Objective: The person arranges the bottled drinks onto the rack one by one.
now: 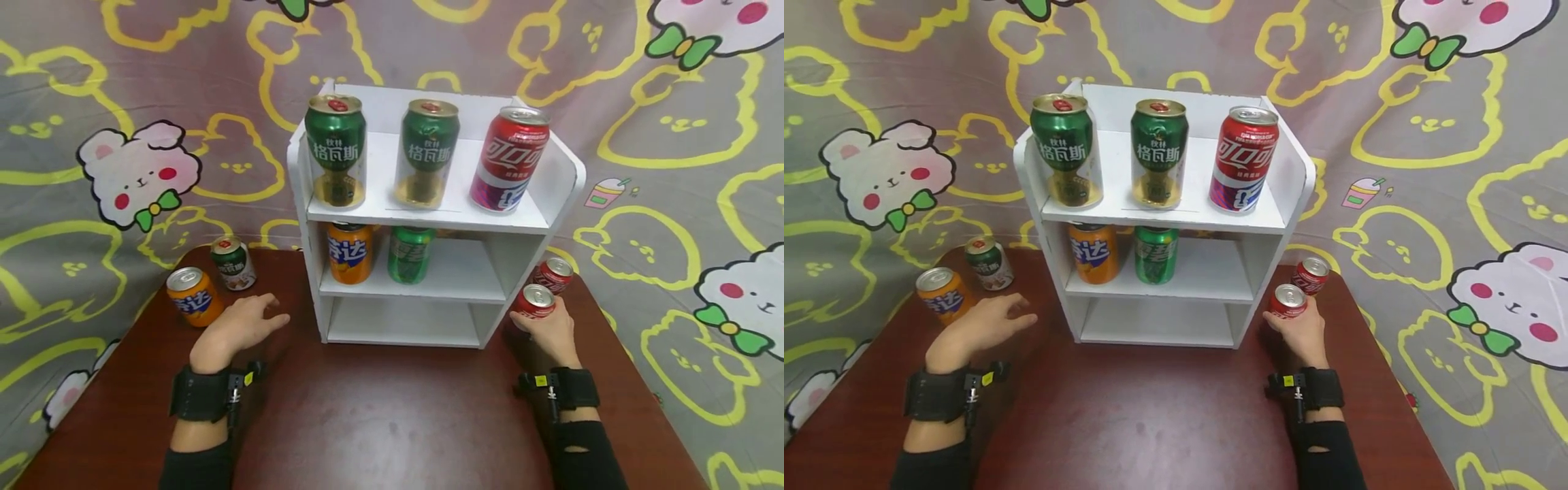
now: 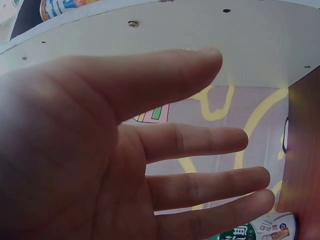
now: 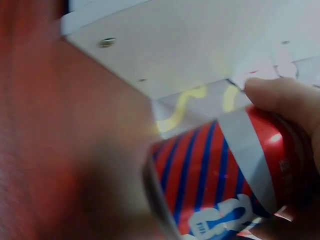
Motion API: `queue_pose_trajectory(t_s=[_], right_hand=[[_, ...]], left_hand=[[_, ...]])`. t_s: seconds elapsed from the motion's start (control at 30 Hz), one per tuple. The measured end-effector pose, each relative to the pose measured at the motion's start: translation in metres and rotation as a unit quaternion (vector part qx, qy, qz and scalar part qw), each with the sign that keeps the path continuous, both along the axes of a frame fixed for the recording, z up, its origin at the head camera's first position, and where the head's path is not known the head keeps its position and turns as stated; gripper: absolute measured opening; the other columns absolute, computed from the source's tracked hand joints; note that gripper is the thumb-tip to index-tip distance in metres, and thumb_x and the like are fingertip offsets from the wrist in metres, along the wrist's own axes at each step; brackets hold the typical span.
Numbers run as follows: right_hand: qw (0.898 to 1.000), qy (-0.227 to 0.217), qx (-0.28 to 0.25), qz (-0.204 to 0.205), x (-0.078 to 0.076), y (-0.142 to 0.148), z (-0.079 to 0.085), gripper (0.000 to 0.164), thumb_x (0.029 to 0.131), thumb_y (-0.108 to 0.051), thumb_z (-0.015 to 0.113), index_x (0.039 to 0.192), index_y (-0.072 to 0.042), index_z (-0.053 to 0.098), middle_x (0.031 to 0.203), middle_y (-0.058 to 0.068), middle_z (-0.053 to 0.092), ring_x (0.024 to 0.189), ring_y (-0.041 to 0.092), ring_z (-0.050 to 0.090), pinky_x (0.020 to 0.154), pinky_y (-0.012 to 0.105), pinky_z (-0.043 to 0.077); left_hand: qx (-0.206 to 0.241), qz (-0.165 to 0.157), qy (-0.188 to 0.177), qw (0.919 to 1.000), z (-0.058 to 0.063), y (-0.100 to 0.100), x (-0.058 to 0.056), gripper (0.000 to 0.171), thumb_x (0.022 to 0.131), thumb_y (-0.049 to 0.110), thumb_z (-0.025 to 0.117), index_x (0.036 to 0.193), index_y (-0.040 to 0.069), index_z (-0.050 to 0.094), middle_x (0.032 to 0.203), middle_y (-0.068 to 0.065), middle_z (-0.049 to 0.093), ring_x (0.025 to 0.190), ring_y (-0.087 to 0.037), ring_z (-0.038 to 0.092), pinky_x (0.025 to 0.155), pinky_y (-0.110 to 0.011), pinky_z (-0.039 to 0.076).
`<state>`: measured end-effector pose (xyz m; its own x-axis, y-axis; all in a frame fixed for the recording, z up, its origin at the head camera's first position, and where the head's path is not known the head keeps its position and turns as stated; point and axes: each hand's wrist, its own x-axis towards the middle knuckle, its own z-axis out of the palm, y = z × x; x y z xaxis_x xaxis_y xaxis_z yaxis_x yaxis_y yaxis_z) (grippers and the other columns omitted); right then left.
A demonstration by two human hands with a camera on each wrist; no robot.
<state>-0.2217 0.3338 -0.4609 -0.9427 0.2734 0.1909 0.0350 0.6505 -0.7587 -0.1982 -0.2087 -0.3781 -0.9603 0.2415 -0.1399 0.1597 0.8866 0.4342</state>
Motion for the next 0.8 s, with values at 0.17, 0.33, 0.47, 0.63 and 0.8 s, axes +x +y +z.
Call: queue_pose_trajectory(t_s=[0.17,0.33,0.47,0.63,0.8], right_hand=[[0.995,-0.017,-0.014,0.096,0.011,0.009,0.017,0.082,0.077,-0.036,0.078,0.137,-0.003,0.033,0.124,0.019,0.052,0.108,0.032,0.052,0.085,0.047,0.045],[0.983,-0.026,-0.03,0.179,0.021,0.018,0.028,0.073,0.08,-0.027,0.078,0.137,-0.009,0.037,0.121,0.011,0.055,0.104,0.021,0.054,0.08,0.032,0.049],[0.977,-0.011,-0.026,0.212,0.027,0.019,0.038,0.07,0.08,-0.021,0.078,0.136,-0.009,0.038,0.12,0.009,0.055,0.1,0.015,0.055,0.076,0.028,0.051],[0.97,0.002,-0.057,0.238,0.037,0.016,0.052,0.07,0.08,-0.01,0.076,0.136,-0.007,0.034,0.12,0.006,0.052,0.102,0.015,0.053,0.077,0.027,0.051],[0.962,0.027,-0.112,0.25,0.048,0.009,0.066,0.067,0.079,0.004,0.071,0.132,-0.011,0.033,0.119,0.002,0.049,0.104,0.012,0.051,0.077,0.023,0.051]], left_hand=[[0.002,-0.002,0.004,1.0,0.001,-0.001,0.002,0.057,0.093,0.04,0.056,0.125,-0.007,0.052,0.117,-0.029,0.057,0.105,-0.044,0.055,0.084,-0.055,0.045],[0.002,0.0,-0.005,1.0,-0.002,-0.001,0.004,0.058,0.093,0.041,0.056,0.126,-0.007,0.051,0.119,-0.029,0.057,0.107,-0.044,0.054,0.085,-0.056,0.045],[0.005,-0.001,-0.001,1.0,-0.002,-0.001,0.004,0.058,0.093,0.041,0.056,0.125,-0.007,0.052,0.118,-0.029,0.057,0.106,-0.044,0.055,0.084,-0.055,0.045],[0.005,-0.002,0.001,1.0,0.001,-0.001,0.004,0.057,0.093,0.041,0.056,0.124,-0.006,0.052,0.118,-0.028,0.057,0.105,-0.043,0.055,0.083,-0.054,0.045],[0.007,-0.003,0.0,1.0,0.003,-0.001,0.004,0.057,0.093,0.041,0.056,0.124,-0.006,0.053,0.117,-0.029,0.057,0.104,-0.043,0.055,0.083,-0.054,0.046]])
